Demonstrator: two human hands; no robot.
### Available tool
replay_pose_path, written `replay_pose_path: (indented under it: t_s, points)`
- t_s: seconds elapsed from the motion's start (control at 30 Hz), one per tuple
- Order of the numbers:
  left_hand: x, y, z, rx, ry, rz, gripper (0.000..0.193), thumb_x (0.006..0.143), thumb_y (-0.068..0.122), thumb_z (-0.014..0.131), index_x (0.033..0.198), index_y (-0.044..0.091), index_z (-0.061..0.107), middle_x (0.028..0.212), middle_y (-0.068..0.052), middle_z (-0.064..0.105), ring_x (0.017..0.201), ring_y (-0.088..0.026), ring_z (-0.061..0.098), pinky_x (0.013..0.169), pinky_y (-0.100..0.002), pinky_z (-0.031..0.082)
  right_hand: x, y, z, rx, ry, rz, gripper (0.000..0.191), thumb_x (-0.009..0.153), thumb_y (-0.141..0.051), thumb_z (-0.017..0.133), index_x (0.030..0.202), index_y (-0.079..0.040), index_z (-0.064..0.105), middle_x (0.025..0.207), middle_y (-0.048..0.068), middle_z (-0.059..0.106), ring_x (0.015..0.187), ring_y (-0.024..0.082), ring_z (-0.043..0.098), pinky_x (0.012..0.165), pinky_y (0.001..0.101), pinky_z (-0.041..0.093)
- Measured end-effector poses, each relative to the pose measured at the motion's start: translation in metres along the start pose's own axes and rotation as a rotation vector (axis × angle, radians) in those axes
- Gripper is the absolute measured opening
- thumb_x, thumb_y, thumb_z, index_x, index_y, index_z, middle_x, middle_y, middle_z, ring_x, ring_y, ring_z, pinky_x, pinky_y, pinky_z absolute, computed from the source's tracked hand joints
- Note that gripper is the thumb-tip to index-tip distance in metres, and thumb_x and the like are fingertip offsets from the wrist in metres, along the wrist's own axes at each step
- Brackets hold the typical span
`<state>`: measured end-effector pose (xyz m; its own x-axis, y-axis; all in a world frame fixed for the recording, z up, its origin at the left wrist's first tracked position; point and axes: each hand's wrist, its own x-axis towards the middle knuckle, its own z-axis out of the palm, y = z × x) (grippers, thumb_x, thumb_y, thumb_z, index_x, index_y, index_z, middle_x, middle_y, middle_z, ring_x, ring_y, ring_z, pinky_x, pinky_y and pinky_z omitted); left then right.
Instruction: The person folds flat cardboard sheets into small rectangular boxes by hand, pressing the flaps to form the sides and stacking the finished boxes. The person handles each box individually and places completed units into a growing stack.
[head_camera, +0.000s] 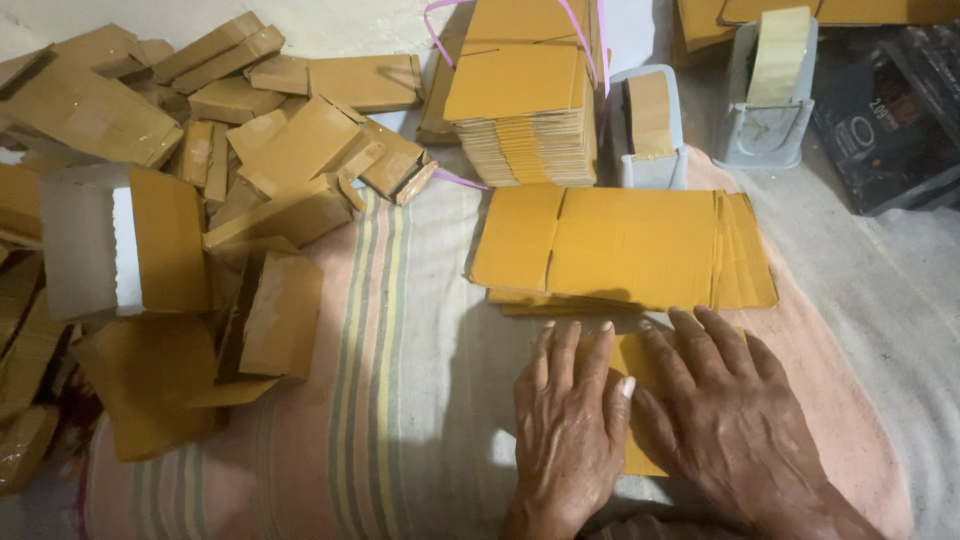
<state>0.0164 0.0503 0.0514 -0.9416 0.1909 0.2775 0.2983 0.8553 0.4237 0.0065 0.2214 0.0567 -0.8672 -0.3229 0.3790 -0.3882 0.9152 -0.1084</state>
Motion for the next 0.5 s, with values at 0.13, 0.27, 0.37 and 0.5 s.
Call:
replay_pose_path:
  t_s: [0.13, 0.27, 0.37, 0.5]
  points:
    - [0.000, 0.001, -0.002, -0.053, -0.053, -0.055, 0.058, 0.095, 0.016, 0.053, 0.153, 0.009, 0.048, 0.155, -0.022, 0.045, 0.149, -0.041, 0.036, 0.117, -0.056, 0.030, -0.001, 0.002, 0.001, 0.030, -0.036, 0.044, 0.067, 0.076, -0.029, 0.067, 0.140, -0.009, 0.058, 0.141, 0.020, 0.057, 0.136, 0.036, 0.050, 0.109, 0.0501, 0.043]
    - [-0.003, 0.001, 0.003, 0.014, -0.041, -0.039, 0.055, 0.099, 0.022, 0.048, 0.153, 0.008, 0.047, 0.159, -0.022, 0.039, 0.151, -0.042, 0.030, 0.119, -0.059, 0.022, -0.006, 0.006, 0.005, 0.065, -0.009, 0.024, 0.067, 0.076, -0.030, 0.063, 0.138, -0.006, 0.055, 0.143, 0.022, 0.054, 0.138, 0.037, 0.047, 0.110, 0.0519, 0.040]
    - [-0.009, -0.002, 0.010, 0.139, 0.021, 0.096, 0.056, 0.105, 0.033, 0.049, 0.152, 0.004, 0.044, 0.161, -0.024, 0.033, 0.149, -0.045, 0.024, 0.118, -0.064, 0.010, -0.013, 0.007, 0.013, -0.079, 0.048, -0.075, 0.072, 0.090, -0.049, 0.055, 0.150, -0.010, 0.049, 0.154, 0.024, 0.048, 0.146, 0.041, 0.042, 0.114, 0.0569, 0.037]
    - [-0.017, -0.009, 0.016, 0.143, -0.023, 0.122, 0.056, 0.108, 0.033, 0.038, 0.158, 0.008, 0.042, 0.169, -0.017, 0.033, 0.158, -0.039, 0.018, 0.125, -0.062, 0.005, -0.018, 0.011, 0.021, -0.077, 0.019, -0.086, 0.068, 0.093, -0.046, 0.052, 0.151, -0.012, 0.047, 0.157, 0.022, 0.043, 0.148, 0.041, 0.037, 0.115, 0.0585, 0.033]
